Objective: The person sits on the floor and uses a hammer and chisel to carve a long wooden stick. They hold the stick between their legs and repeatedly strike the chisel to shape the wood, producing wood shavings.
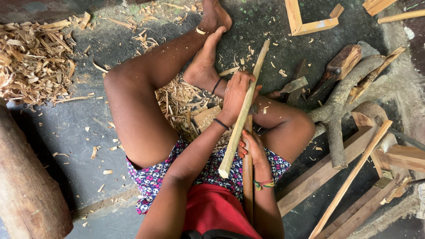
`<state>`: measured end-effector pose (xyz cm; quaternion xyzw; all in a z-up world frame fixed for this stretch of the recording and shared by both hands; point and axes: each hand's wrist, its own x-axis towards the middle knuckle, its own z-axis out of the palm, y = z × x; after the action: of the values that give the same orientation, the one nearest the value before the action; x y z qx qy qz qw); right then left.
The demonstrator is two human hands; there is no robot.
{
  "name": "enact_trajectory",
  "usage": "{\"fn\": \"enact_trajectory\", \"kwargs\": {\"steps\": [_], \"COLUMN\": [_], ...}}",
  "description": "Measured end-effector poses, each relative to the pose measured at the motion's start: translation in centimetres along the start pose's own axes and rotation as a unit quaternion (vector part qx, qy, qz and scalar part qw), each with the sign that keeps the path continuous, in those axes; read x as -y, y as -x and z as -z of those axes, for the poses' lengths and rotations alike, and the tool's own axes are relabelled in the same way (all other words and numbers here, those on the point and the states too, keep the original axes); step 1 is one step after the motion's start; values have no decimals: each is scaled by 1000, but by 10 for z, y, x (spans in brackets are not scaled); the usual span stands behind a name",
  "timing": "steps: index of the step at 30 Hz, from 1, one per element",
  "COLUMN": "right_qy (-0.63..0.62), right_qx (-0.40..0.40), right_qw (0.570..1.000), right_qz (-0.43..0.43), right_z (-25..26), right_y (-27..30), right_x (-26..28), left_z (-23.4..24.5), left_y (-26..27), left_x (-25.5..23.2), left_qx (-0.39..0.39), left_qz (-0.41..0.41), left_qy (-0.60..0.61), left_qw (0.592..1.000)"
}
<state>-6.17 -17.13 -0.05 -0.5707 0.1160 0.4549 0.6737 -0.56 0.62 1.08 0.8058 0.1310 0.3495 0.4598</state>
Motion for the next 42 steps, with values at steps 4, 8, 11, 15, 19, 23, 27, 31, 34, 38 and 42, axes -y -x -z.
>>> {"fn": "enact_trajectory", "kwargs": {"steps": [4,8,11,15,19,23,27,31,34,38,42], "right_qy": [-7,-8,-5,-7,-14,-6,-12,-4,-7,-14,-17], "right_qx": [9,9,10,33,34,39,44,31,23,38,44], "right_qw": [1000,1000,1000,999,999,999,999,999,1000,999,999], "right_qz": [14,14,10,12,8,16,10,7,8,7,8], "right_z": [0,0,-1,0,3,6,8,6,6,10,14], "right_y": [0,1,1,2,1,-1,-2,-2,-3,-5,-8], "right_x": [-1,-1,1,1,0,-2,-3,-1,-2,-3,-7], "left_z": [2,4,2,0,12,27,23,4,-4,-2,13], "left_y": [-1,-3,-4,-7,-27,-47,-50,-38,-35,-39,-76], "left_x": [-4,-5,0,8,6,0,4,16,25,29,35], "left_qx": [4,3,-6,-35,-54,-47,-42,-29,10,59,68], "left_qz": [-9,11,14,-7,-53,-66,-67,-69,-46,-21,-102], "left_qy": [-38,-52,-48,5,-14,-35,3,65,100,82,68], "left_qw": [999,999,999,999,997,996,997,995,994,995,990]}}
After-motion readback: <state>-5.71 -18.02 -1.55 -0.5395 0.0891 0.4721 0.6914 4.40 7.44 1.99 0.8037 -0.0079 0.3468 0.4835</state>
